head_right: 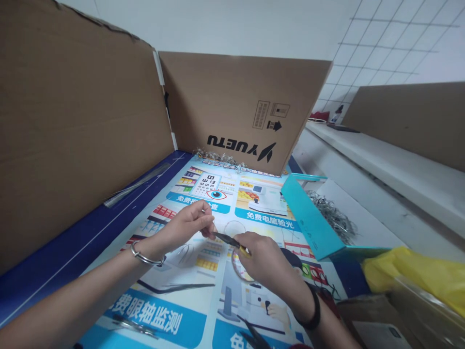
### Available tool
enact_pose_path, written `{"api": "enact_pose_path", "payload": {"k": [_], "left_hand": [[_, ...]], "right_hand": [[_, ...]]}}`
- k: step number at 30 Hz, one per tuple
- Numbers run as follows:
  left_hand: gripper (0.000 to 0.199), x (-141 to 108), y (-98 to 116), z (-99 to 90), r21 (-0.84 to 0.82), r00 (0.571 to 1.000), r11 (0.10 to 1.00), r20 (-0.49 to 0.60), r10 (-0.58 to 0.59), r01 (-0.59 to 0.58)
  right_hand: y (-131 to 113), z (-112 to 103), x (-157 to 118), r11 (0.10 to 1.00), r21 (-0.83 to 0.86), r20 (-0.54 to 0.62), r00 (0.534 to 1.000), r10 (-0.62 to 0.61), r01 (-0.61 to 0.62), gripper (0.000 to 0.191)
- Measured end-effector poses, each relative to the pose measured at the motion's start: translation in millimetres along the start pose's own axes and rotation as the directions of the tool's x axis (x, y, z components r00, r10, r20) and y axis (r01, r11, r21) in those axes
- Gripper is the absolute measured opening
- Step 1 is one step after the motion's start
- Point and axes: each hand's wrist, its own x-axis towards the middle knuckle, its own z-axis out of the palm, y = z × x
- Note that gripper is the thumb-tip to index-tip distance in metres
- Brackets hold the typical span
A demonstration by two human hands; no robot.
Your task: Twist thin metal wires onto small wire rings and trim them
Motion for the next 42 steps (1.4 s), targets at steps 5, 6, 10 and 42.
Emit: {"api": "enact_pose_path", "payload": {"k": [5, 6, 10, 42], "left_hand": [[0.017, -0.6, 1.3, -1.5, -0.020, 1.000, 1.000, 0.012, -0.011, 0.011], [0.015, -0.2, 0.3, -2.6, -0.031, 1.000, 0.999, 0.013, -0.022, 0.022], [0.025, 2.5, -5.8, -8.0, -0.082, 0.994, 0.991, 0.025, -0.107, 0.109], [0.016, 6.3, -19.9, 8.0, -0.073, 0.939, 0.943, -0.095, -0.332, 0.326]], "right_hand": [[2.1, -0.5, 0.1, 0.999, 0.005, -0.048, 0.998, -0.033, 0.033, 0.017], [3.6, 0.8, -0.1, 0.999, -0.030, -0.077, 0.996, -0.043, 0.041, 0.017], [10.8, 8.6, -0.3, 0.965, -0.259, -0.204, 0.975, -0.091, 0.036, 0.020], [-4.4, 17.7, -2.6, 0.554, -0.813, -0.189, 0.820, -0.541, 0.178, 0.024]]}}
